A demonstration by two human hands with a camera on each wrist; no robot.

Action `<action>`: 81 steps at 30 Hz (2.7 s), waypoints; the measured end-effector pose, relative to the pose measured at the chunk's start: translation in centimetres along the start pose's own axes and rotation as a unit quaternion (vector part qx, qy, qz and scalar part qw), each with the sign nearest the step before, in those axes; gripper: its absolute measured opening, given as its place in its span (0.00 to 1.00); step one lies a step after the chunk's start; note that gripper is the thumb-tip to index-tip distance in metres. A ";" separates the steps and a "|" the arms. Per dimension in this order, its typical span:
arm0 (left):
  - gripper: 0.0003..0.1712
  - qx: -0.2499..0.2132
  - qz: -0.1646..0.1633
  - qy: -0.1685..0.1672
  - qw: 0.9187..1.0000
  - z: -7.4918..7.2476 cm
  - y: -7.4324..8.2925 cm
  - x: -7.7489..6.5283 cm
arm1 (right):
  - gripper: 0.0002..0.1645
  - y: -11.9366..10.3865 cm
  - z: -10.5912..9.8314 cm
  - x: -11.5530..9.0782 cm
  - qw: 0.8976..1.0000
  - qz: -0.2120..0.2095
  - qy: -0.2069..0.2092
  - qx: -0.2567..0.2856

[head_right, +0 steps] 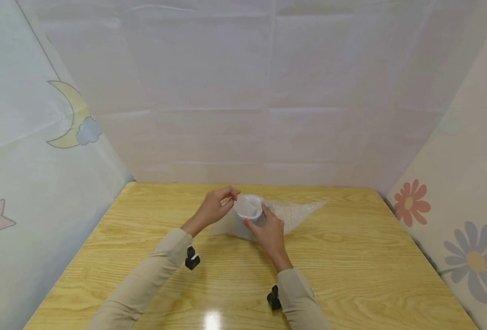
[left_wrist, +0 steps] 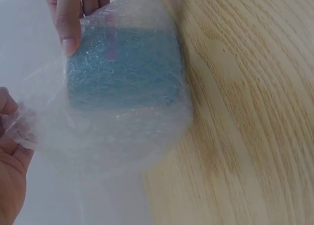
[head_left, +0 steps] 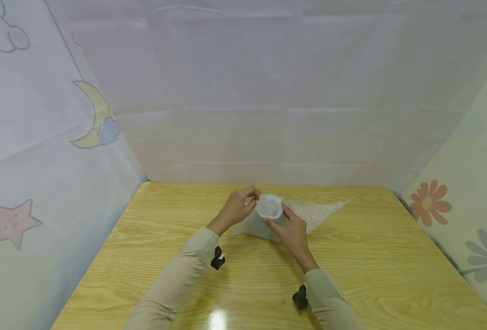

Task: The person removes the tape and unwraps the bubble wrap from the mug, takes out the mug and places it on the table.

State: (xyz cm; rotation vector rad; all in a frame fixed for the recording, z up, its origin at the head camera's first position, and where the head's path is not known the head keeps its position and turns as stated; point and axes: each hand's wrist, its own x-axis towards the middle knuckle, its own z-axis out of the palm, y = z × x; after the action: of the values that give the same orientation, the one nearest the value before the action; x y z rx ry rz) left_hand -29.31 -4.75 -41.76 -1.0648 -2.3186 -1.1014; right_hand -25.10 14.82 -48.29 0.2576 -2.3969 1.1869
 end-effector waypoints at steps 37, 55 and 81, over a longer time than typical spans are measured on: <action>0.14 0.021 -0.001 0.034 0.999 -0.1 -0.7 -0.7 | 0.49 -0.1 0.2 -0.1 1.000 0.002 0.003 0.017; 0.14 -0.039 -0.068 0.109 0.991 -0.4 -0.9 -0.8 | 0.50 -0.2 0.2 -0.1 1.000 0.017 0.000 0.020; 0.12 -0.166 -0.209 0.183 0.946 -0.5 -0.2 -0.6 | 0.50 0.0 0.1 -0.1 0.999 0.024 -0.005 0.023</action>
State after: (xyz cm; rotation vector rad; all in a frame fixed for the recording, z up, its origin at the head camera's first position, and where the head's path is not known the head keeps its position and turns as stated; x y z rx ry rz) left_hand -29.07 -5.48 -41.90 -0.4069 -2.1440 -1.7315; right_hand -25.02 14.68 -48.38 0.2218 -2.3989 1.2678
